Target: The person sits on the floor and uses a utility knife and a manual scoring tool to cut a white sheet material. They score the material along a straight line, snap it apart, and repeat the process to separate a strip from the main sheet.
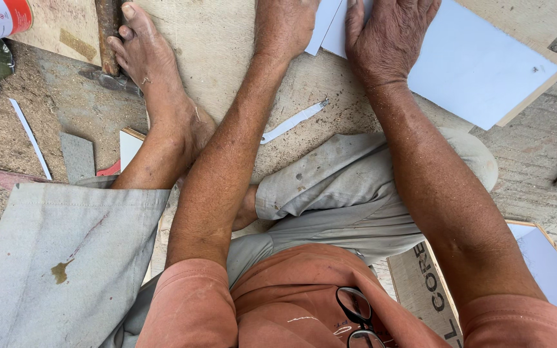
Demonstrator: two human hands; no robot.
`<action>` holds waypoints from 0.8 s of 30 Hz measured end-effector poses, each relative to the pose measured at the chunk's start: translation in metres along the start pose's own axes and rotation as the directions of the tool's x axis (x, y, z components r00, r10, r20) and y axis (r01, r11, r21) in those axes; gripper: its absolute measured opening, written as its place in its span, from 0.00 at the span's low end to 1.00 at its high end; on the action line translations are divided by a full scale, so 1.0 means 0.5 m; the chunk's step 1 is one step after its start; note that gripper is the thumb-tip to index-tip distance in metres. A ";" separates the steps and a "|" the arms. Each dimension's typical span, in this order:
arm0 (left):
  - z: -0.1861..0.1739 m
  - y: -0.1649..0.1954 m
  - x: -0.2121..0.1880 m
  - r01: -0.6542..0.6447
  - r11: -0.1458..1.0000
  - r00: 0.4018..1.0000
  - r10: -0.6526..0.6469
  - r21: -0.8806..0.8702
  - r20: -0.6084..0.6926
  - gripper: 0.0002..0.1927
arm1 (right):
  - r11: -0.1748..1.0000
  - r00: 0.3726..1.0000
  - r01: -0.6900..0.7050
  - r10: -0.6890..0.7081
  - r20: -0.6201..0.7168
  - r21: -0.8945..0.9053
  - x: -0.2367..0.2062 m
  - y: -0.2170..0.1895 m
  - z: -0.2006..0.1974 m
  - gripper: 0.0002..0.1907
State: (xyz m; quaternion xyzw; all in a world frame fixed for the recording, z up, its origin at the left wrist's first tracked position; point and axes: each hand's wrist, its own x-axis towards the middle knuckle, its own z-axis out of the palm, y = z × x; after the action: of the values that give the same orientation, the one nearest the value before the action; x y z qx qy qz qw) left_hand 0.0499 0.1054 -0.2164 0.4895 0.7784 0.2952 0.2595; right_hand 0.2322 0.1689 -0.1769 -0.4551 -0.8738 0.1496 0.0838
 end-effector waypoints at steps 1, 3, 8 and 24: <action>0.000 0.000 -0.001 0.008 1.000 1.000 -0.008 -0.026 -0.011 0.15 | 1.000 1.000 0.004 -0.004 0.001 -0.008 0.000 0.000 0.000 0.21; 0.001 0.000 -0.002 0.052 0.997 0.999 -0.051 -0.050 0.013 0.16 | 1.000 1.000 0.014 -0.014 -0.004 -0.016 -0.001 0.001 0.000 0.22; 0.004 -0.002 -0.005 0.036 0.998 0.999 -0.037 -0.048 -0.008 0.17 | 0.999 1.000 0.022 -0.022 -0.009 -0.041 -0.002 0.004 0.002 0.24; -0.007 0.014 -0.012 0.112 0.988 0.993 -0.115 -0.102 -0.029 0.12 | 0.999 1.000 0.002 -0.001 0.028 -0.051 -0.001 0.007 0.004 0.28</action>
State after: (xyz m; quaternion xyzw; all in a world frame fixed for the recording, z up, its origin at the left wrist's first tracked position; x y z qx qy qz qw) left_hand 0.0542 0.1019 -0.2082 0.4254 0.7935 0.3272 0.2867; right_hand 0.2348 0.1700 -0.1801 -0.4542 -0.8788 0.1334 0.0600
